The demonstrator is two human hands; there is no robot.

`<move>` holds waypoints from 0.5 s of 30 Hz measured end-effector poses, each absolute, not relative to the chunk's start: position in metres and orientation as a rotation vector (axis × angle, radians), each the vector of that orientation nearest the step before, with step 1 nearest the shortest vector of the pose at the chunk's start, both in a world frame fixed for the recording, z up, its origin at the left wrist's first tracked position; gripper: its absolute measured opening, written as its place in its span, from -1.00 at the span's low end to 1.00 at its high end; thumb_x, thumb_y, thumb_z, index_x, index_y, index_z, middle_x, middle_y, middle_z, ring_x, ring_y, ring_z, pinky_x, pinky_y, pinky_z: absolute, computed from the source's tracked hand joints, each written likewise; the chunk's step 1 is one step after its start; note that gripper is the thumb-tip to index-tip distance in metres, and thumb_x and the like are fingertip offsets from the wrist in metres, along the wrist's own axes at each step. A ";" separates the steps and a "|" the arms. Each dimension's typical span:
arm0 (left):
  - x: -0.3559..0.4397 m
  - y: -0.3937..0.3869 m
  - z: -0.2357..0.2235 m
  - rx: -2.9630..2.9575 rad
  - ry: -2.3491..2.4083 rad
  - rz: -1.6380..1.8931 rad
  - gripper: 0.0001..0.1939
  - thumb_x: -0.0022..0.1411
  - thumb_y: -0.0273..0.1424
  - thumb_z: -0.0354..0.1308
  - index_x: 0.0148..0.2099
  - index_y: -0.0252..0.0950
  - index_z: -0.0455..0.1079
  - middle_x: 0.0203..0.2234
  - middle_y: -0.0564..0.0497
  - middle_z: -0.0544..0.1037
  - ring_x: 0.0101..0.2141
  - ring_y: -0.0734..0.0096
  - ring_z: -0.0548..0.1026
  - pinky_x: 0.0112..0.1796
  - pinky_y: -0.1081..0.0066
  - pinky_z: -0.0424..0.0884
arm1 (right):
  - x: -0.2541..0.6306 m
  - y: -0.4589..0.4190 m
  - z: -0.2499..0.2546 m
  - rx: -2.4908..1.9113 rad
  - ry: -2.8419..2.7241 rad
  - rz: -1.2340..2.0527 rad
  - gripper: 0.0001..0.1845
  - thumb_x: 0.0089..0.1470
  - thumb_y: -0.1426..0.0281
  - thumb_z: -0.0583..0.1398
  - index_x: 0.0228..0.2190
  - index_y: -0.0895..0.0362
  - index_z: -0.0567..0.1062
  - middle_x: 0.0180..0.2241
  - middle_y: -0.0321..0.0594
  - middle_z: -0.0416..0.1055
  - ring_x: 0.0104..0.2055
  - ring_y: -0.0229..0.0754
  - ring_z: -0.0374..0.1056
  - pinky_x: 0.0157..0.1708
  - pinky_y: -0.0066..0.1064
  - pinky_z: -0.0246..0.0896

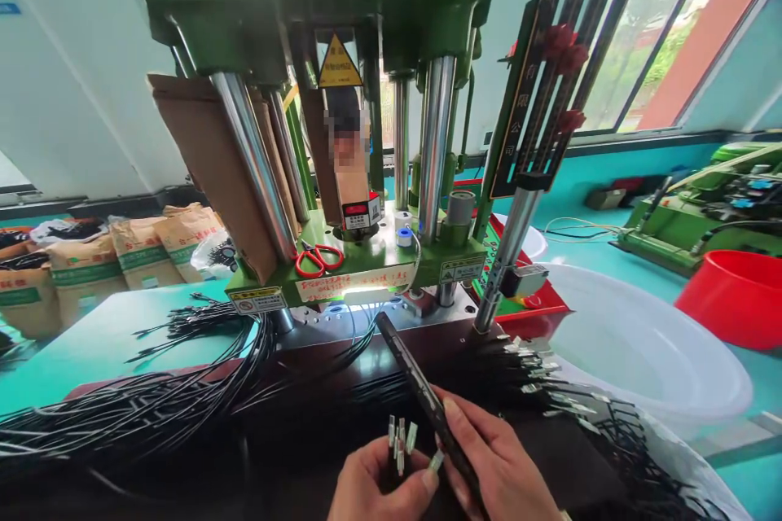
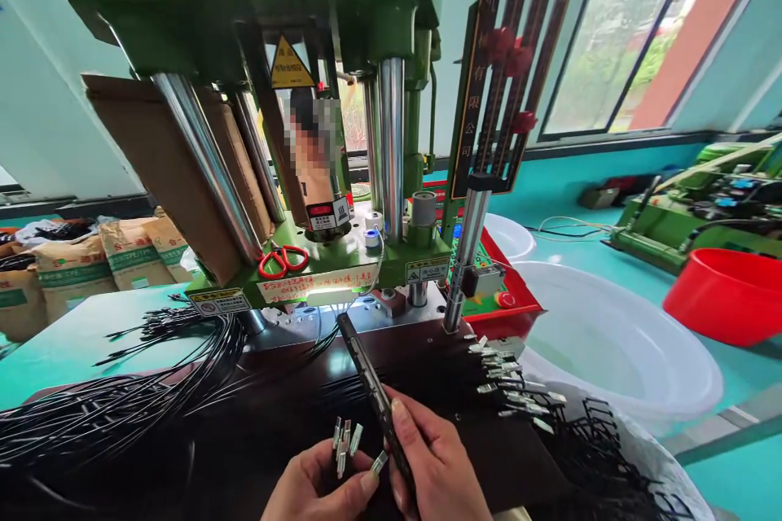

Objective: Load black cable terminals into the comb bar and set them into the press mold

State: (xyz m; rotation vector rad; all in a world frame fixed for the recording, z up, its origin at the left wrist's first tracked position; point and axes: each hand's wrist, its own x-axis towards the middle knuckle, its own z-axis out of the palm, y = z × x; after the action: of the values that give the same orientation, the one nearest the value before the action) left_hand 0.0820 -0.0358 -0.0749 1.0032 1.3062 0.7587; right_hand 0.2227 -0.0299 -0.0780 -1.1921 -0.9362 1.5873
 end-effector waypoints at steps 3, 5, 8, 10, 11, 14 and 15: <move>0.083 -0.036 -0.072 1.010 1.334 0.729 -0.58 -0.13 -0.11 0.33 -0.40 -0.37 0.39 -0.75 0.12 0.31 -0.74 0.61 0.23 -0.67 0.55 0.14 | 0.223 -0.028 -0.080 -1.185 -0.973 1.564 -0.35 0.06 -0.03 0.11 0.03 0.16 0.39 -0.78 -0.46 0.14 -0.76 -0.41 -0.04 -0.80 -0.60 -0.08; 0.084 -0.037 -0.069 1.013 1.325 0.735 -0.63 -0.11 -0.14 0.32 -0.41 -0.37 0.41 -0.73 0.09 0.35 -0.74 0.61 0.23 -0.67 0.54 0.16 | 0.224 -0.029 -0.082 -1.204 -1.017 1.541 -0.38 0.06 -0.04 0.11 0.00 0.11 0.43 -0.77 -0.43 0.16 -0.76 -0.39 -0.01 -0.80 -0.58 -0.08; 0.085 -0.037 -0.068 1.045 1.299 0.741 -0.66 -0.08 -0.16 0.30 -0.44 -0.37 0.42 -0.67 0.02 0.43 -0.72 0.58 0.26 -0.66 0.53 0.19 | 0.225 -0.030 -0.083 -1.215 -1.061 1.531 -0.42 0.04 -0.05 0.12 -0.03 0.02 0.47 -0.73 -0.39 0.21 -0.75 -0.37 0.01 -0.80 -0.55 -0.07; 0.084 -0.037 -0.069 1.064 1.304 0.725 -0.67 -0.06 -0.16 0.29 -0.42 -0.37 0.43 -0.67 0.01 0.43 -0.71 0.56 0.28 -0.66 0.53 0.19 | 0.225 -0.031 -0.082 -1.222 -1.081 1.519 -0.40 0.04 -0.05 0.11 -0.01 0.04 0.45 -0.71 -0.39 0.23 -0.74 -0.38 0.01 -0.79 -0.56 -0.07; 0.084 -0.037 -0.069 1.066 1.313 0.711 -0.66 -0.05 -0.17 0.29 -0.40 -0.38 0.43 -0.67 0.02 0.42 -0.71 0.56 0.28 -0.66 0.54 0.20 | 0.224 -0.031 -0.081 -1.231 -1.089 1.506 -0.39 0.06 -0.04 0.10 0.01 0.07 0.44 -0.70 -0.39 0.23 -0.74 -0.39 0.01 -0.79 -0.56 -0.08; 0.082 -0.038 -0.071 1.085 1.336 0.675 -0.66 -0.04 -0.17 0.28 -0.38 -0.39 0.42 -0.69 0.03 0.40 -0.70 0.54 0.31 -0.65 0.54 0.21 | 0.222 -0.032 -0.078 -1.254 -1.104 1.468 -0.36 0.09 -0.02 0.08 0.03 0.16 0.41 -0.73 -0.41 0.18 -0.74 -0.40 0.00 -0.79 -0.59 -0.10; 0.082 -0.038 -0.072 1.097 1.339 0.669 -0.65 -0.04 -0.16 0.27 -0.38 -0.39 0.43 -0.69 0.03 0.40 -0.69 0.53 0.32 -0.65 0.55 0.21 | 0.221 -0.032 -0.077 -1.259 -1.108 1.462 -0.35 0.10 -0.02 0.07 0.04 0.18 0.40 -0.73 -0.41 0.18 -0.74 -0.40 0.00 -0.79 -0.59 -0.10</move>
State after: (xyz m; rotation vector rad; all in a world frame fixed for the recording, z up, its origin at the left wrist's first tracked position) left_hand 0.0821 -0.0380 -0.0716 1.0974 1.3394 0.6690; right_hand 0.2214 -0.0321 -0.0766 -1.2588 -1.1079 1.4617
